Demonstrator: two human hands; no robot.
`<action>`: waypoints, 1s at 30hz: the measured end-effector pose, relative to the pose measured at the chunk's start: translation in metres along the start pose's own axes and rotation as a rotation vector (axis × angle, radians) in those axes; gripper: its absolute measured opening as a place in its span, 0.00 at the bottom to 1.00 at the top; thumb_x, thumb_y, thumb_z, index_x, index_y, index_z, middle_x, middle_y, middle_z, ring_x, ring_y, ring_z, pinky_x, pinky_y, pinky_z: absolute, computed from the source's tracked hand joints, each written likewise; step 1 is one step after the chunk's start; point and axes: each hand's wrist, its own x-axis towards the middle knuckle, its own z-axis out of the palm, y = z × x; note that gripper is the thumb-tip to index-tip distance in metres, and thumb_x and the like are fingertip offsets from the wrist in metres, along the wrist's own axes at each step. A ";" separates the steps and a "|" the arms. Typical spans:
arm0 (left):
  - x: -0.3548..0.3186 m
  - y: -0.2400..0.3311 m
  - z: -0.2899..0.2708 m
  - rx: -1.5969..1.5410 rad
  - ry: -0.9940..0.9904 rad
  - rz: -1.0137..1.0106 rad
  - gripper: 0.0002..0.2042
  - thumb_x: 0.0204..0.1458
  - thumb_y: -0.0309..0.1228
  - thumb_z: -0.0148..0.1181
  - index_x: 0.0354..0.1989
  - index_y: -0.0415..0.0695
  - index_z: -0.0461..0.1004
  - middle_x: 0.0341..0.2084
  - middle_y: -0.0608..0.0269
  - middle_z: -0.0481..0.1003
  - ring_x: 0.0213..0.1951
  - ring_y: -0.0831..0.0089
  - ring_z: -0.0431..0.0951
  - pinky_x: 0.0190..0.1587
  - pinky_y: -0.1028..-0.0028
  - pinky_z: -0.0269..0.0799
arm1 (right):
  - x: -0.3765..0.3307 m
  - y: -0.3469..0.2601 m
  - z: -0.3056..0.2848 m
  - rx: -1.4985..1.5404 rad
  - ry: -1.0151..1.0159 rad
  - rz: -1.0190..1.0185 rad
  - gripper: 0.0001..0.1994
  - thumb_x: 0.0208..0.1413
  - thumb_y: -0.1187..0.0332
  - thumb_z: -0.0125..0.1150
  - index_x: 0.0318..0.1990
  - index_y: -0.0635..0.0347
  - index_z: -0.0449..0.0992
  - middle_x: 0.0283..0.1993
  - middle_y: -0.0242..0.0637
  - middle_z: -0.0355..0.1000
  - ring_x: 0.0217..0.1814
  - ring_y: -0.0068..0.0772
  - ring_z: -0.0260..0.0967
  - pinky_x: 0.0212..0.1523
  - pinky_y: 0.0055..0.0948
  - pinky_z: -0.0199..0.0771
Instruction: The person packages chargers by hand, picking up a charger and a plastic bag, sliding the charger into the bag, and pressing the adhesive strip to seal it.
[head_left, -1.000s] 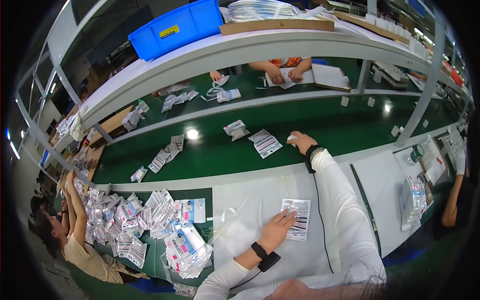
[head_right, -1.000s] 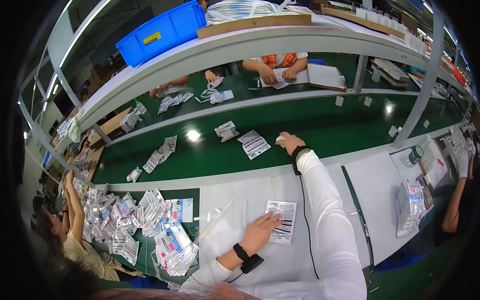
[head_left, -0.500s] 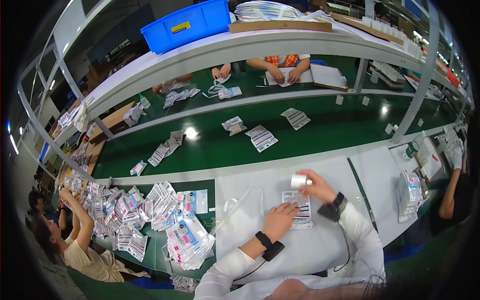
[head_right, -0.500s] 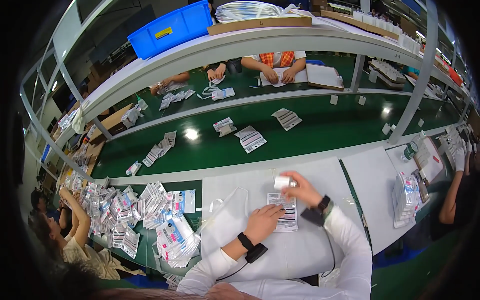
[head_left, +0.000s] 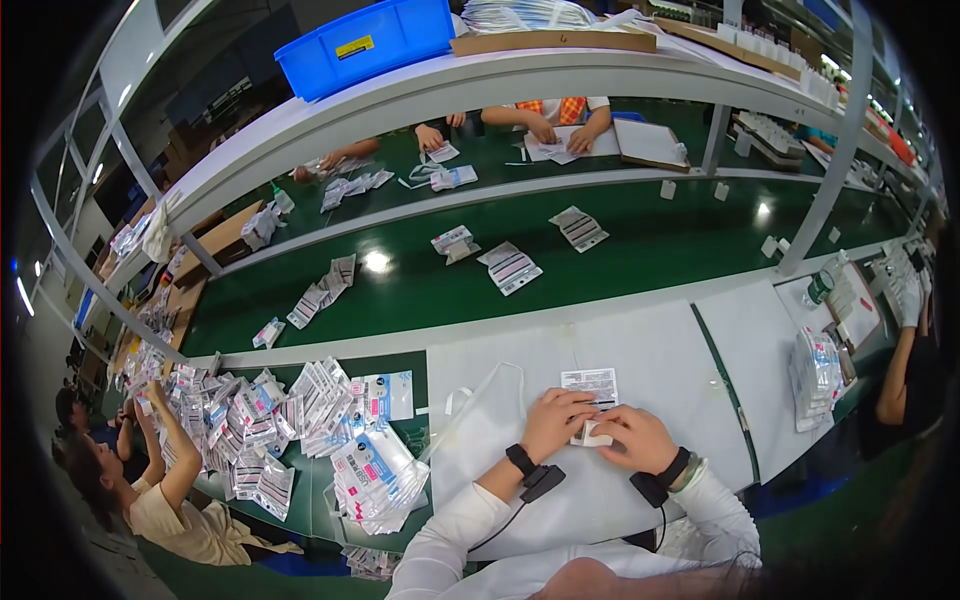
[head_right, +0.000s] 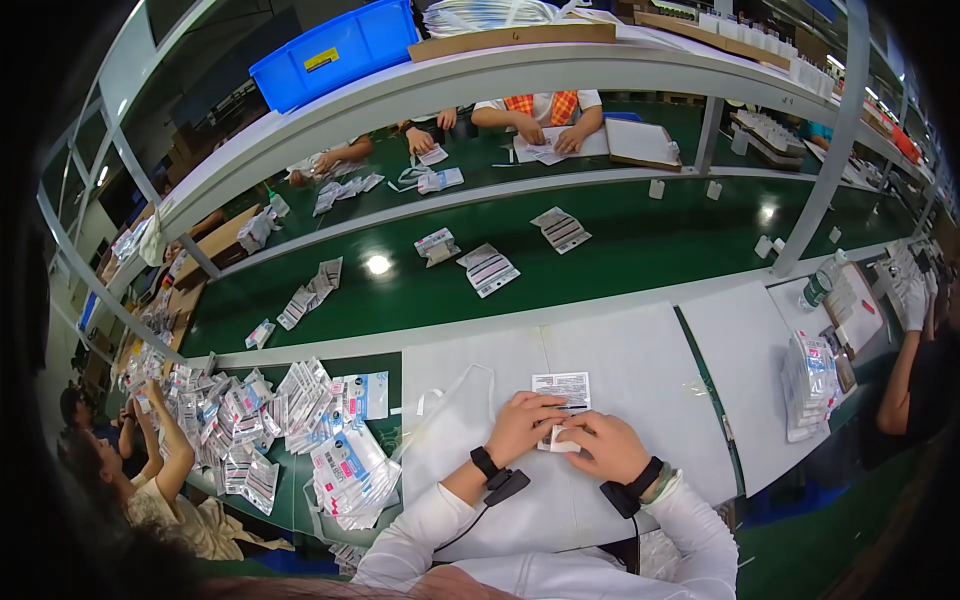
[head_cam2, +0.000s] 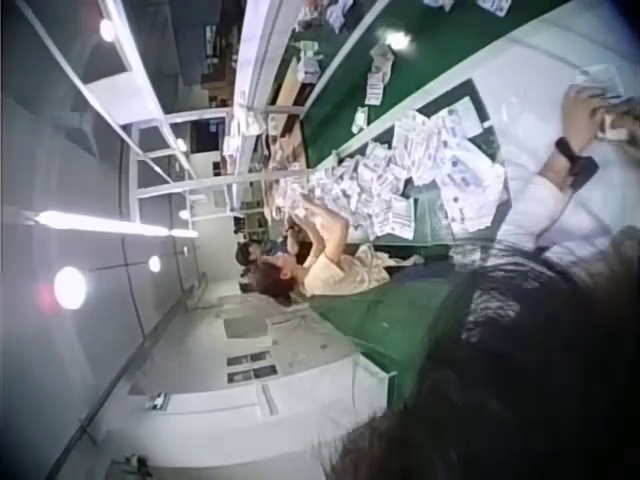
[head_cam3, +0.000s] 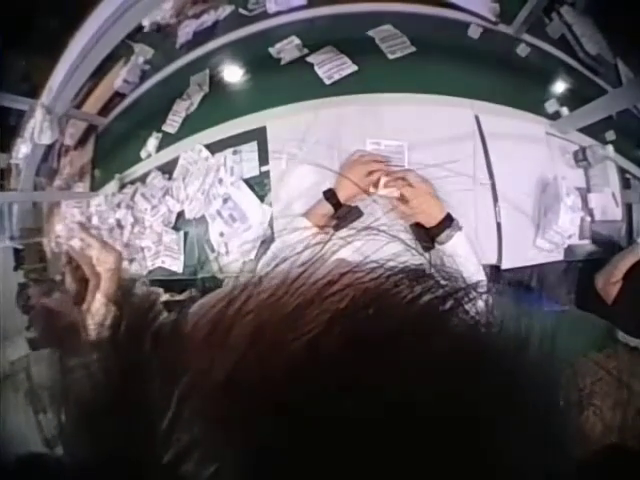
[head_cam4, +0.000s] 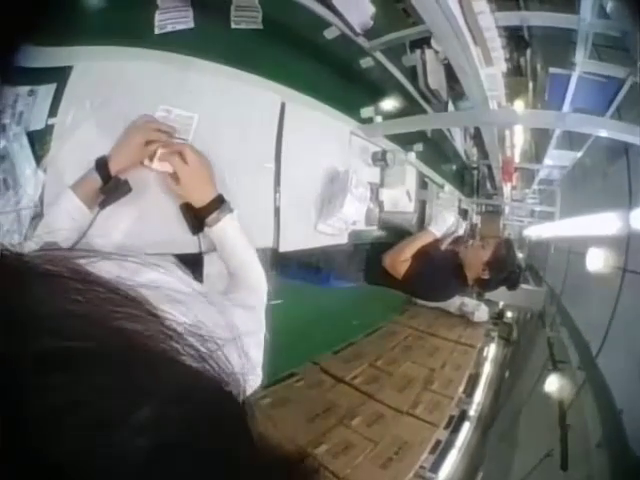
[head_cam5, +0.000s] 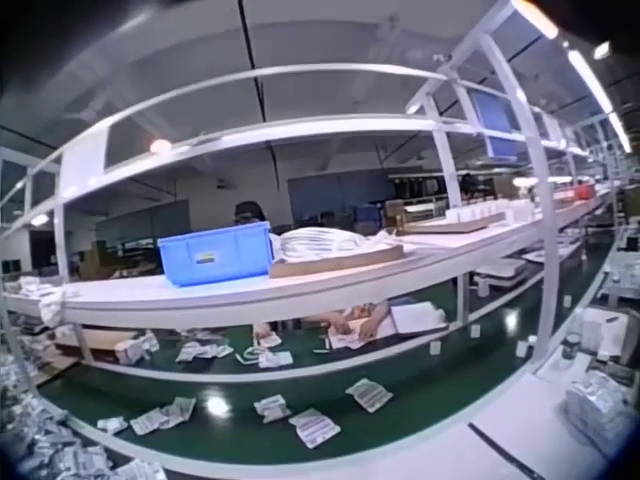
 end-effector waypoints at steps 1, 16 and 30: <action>0.000 0.000 0.000 -0.039 -0.009 -0.034 0.11 0.51 0.33 0.61 0.43 0.54 0.83 0.50 0.74 0.78 0.51 0.66 0.72 0.55 0.67 0.68 | 0.000 -0.002 0.001 -0.050 0.035 0.023 0.19 0.43 0.69 0.70 0.46 0.51 0.77 0.46 0.35 0.70 0.46 0.37 0.71 0.46 0.35 0.74; 0.005 0.004 0.003 -0.098 0.062 -0.009 0.14 0.59 0.37 0.56 0.52 0.55 0.78 0.50 0.73 0.78 0.61 0.67 0.68 0.57 0.63 0.63 | 0.016 0.034 0.007 -0.119 0.105 -0.025 0.16 0.47 0.67 0.69 0.43 0.59 0.72 0.47 0.39 0.68 0.46 0.43 0.69 0.45 0.37 0.74; 0.018 0.054 -0.003 0.627 0.143 0.069 0.15 0.50 0.31 0.58 0.48 0.53 0.74 0.47 0.74 0.74 0.54 0.73 0.71 0.62 0.49 0.57 | 0.029 0.061 0.016 0.297 0.031 0.337 0.18 0.45 0.74 0.66 0.43 0.59 0.66 0.36 0.40 0.67 0.38 0.47 0.70 0.38 0.37 0.72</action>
